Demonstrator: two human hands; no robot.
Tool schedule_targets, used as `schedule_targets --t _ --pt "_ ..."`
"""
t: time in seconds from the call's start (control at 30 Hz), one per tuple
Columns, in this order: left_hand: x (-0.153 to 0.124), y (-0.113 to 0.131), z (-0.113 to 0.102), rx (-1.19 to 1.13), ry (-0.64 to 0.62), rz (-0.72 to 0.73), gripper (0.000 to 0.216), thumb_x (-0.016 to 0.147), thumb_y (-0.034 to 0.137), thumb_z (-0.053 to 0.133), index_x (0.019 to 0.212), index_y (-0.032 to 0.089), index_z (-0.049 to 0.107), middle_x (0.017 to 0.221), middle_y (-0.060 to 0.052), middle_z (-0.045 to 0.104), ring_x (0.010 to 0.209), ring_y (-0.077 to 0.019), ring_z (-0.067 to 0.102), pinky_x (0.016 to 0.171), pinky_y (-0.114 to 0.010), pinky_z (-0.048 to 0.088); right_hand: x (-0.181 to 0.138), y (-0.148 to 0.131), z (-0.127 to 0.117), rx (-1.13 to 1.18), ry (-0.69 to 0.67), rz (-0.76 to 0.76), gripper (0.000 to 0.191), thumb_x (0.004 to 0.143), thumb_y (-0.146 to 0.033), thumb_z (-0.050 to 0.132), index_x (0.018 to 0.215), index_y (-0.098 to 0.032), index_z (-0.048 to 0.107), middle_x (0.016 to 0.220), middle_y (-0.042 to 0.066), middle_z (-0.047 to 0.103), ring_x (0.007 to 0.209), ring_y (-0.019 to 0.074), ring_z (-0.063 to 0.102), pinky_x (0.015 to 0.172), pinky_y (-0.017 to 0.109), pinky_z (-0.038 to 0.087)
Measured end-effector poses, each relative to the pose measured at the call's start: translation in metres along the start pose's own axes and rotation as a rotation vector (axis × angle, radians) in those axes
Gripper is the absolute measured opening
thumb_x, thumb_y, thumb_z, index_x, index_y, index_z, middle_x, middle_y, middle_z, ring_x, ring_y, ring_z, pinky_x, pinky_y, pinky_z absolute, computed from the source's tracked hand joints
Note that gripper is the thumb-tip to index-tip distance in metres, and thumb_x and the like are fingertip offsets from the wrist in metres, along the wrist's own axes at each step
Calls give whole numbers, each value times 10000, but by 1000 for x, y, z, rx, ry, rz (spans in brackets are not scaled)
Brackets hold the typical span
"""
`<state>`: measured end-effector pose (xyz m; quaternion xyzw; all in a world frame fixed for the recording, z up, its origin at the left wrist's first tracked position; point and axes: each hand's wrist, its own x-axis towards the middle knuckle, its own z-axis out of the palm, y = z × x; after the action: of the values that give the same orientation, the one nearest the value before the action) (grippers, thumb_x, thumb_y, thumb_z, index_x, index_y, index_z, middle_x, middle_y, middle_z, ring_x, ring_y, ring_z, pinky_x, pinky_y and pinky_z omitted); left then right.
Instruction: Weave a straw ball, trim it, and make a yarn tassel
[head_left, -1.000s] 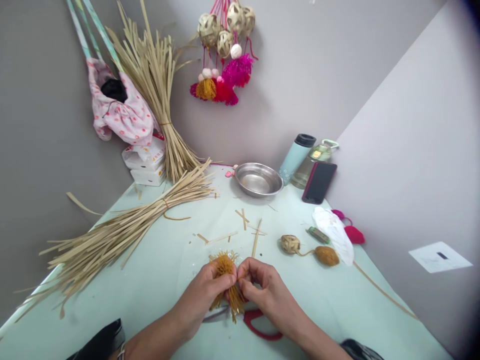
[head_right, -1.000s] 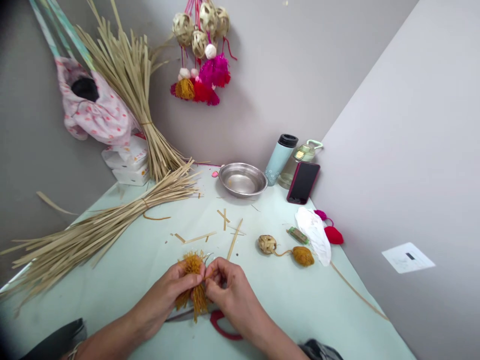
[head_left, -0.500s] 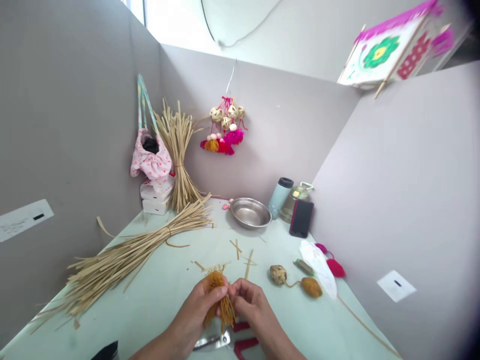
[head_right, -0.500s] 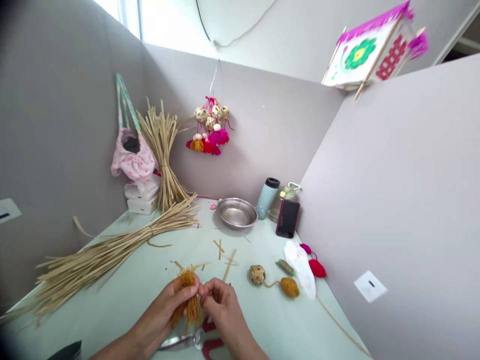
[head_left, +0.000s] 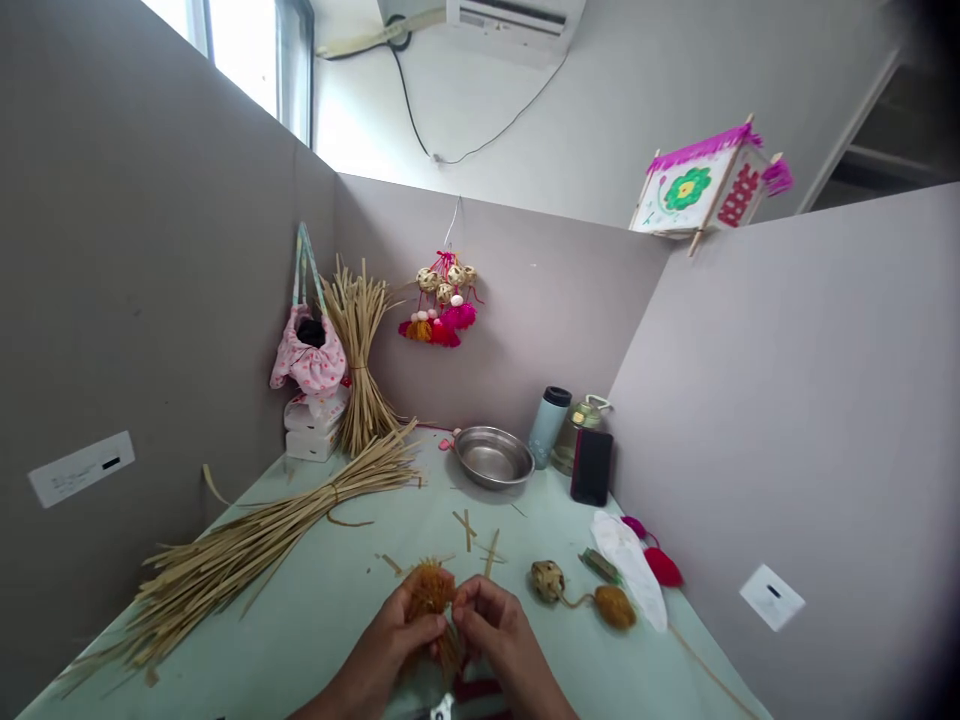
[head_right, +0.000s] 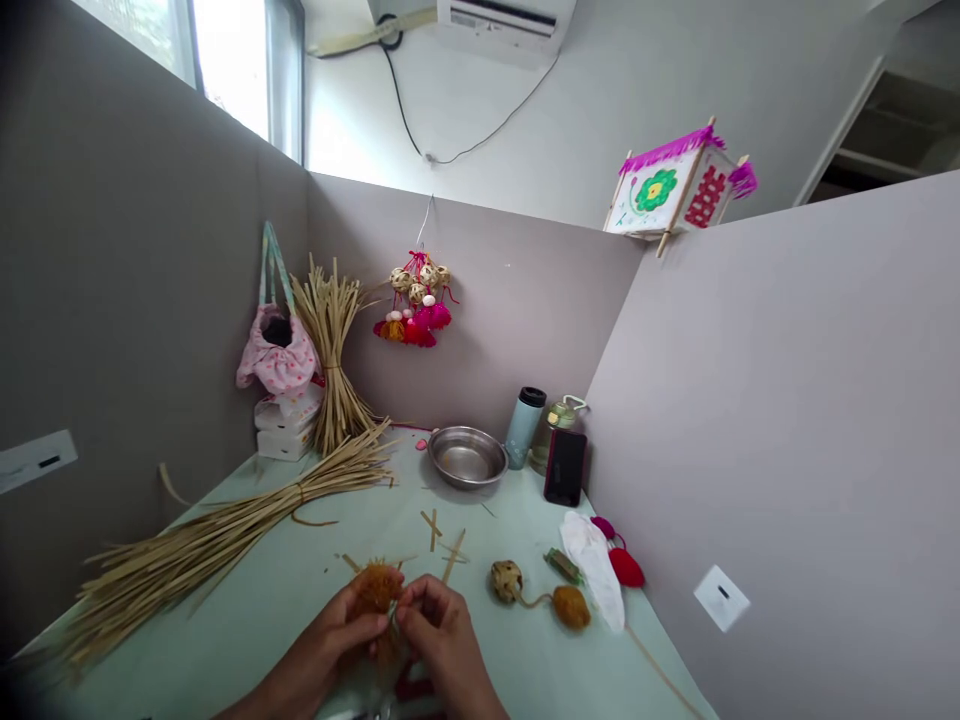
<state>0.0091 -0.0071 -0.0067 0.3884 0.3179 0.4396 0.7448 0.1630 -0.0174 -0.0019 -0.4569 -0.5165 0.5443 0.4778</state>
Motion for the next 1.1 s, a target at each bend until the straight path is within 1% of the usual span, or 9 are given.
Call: schedule_targets --t 0.07,0.23,0.37,0.47,0.57,0.73,0.83,0.9,1.1 --pt "1 -4 0 37 16 -21 346 644 229 744 972 151 667 778 -24 661 674 -150 553 666 -265 429 0 0 0 -5 12 -3 309 721 -439 712 719 -172 556 557 -59 494 466 80 387 449 187 298" --pt "4 -7 3 12 -89 -106 227 651 291 763 779 138 655 605 23 568 542 -107 483 564 -238 385 0 -8 -2 -38 41 -14 338 781 -488 670 737 -167 573 509 -76 426 454 73 324 447 192 267" --pt "3 -3 4 -9 0 -70 250 684 330 769 772 127 652 650 14 571 566 -100 484 569 -228 389 -5 -14 -4 -118 80 -36 352 851 -501 593 738 -169 556 551 -63 424 508 86 370 478 187 316" --pt "2 1 4 -25 17 -31 259 720 352 758 783 127 646 677 8 581 598 -102 495 598 -224 403 -9 -12 -2 -131 -27 -4 370 844 -525 584 732 -176 532 627 -32 491 565 108 450 485 188 376" --pt "2 4 3 -47 9 -33 281 734 383 750 748 130 628 640 18 560 593 -103 496 608 -225 408 -9 -8 0 -112 -144 74 357 815 -517 614 766 -170 546 697 -1 572 557 108 467 458 187 392" --pt "3 5 4 -34 104 -62 332 669 416 796 788 143 648 646 24 573 595 -105 502 611 -216 417 -8 -5 -1 -137 -77 62 326 826 -493 597 765 -174 565 689 0 580 557 114 480 458 189 411" --pt "4 4 3 -30 86 -52 327 666 425 795 769 149 653 652 21 579 597 -104 506 607 -211 422 -9 -4 -1 -152 -116 89 229 850 -390 578 776 -174 590 714 0 604 543 104 485 493 199 410" --pt "5 2 2 -5 68 -36 314 683 428 781 760 151 654 652 20 585 598 -104 514 610 -209 425 -10 -3 -1 -177 -97 102 173 833 -324 582 755 -171 593 689 -7 597 522 101 467 486 203 392" --pt "11 -3 -3 68 35 -25 332 664 430 791 746 140 653 556 30 557 542 -112 521 581 -222 428 -7 -6 -2 -256 38 -59 167 828 -303 588 730 -169 588 628 -20 551 572 121 464 534 222 370"
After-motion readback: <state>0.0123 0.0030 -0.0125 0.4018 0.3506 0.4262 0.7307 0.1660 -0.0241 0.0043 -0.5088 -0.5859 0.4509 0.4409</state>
